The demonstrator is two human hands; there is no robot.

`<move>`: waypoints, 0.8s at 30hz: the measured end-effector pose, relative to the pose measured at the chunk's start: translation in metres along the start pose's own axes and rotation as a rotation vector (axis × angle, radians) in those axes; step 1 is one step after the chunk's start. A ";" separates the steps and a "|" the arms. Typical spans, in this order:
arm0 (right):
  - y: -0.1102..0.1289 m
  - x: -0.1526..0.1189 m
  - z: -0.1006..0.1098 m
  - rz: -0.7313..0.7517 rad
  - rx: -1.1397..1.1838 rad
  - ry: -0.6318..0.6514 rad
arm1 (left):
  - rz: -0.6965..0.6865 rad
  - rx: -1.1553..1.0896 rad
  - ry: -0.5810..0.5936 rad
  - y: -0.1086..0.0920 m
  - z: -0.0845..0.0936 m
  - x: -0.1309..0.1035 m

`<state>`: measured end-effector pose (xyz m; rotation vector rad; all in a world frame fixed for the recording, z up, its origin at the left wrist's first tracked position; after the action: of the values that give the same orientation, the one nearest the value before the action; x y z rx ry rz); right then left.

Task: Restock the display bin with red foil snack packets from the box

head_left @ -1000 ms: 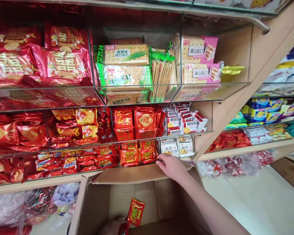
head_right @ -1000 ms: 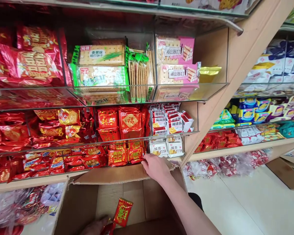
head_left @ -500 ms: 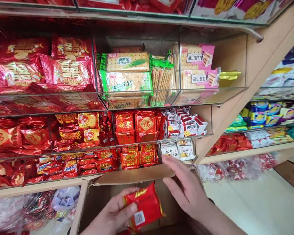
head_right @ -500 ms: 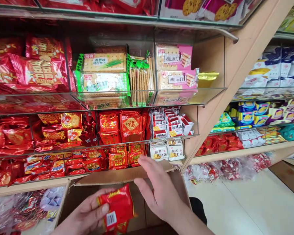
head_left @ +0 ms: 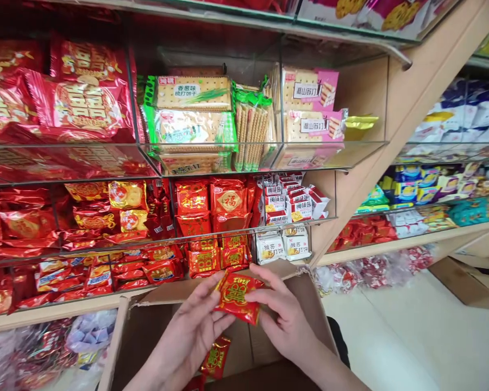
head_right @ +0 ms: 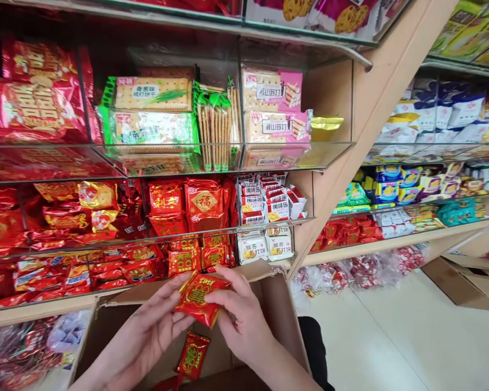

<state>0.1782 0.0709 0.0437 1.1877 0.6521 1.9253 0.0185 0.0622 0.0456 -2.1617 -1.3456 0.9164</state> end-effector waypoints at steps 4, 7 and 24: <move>-0.014 -0.011 -0.005 -0.294 0.320 -0.113 | -0.145 0.076 -0.094 0.007 -0.005 0.001; -0.021 -0.015 -0.014 -0.457 0.618 -0.024 | -0.162 0.116 -0.136 0.016 -0.004 0.007; -0.025 0.002 -0.010 -0.541 0.400 0.087 | -0.099 0.361 -0.109 0.014 -0.010 0.015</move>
<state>0.1768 0.0868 0.0218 1.0210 1.3031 1.4282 0.0395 0.0695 0.0389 -1.7803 -1.2148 1.1527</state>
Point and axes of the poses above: each hand's wrist, its own x-axis towards the middle knuckle, its own z-axis out of the back of the hand, y = z × x, the point moved 3 cm from there along x, towards the middle knuckle, and after that the axes turned 9 degrees about -x, right-handed, at the moved point
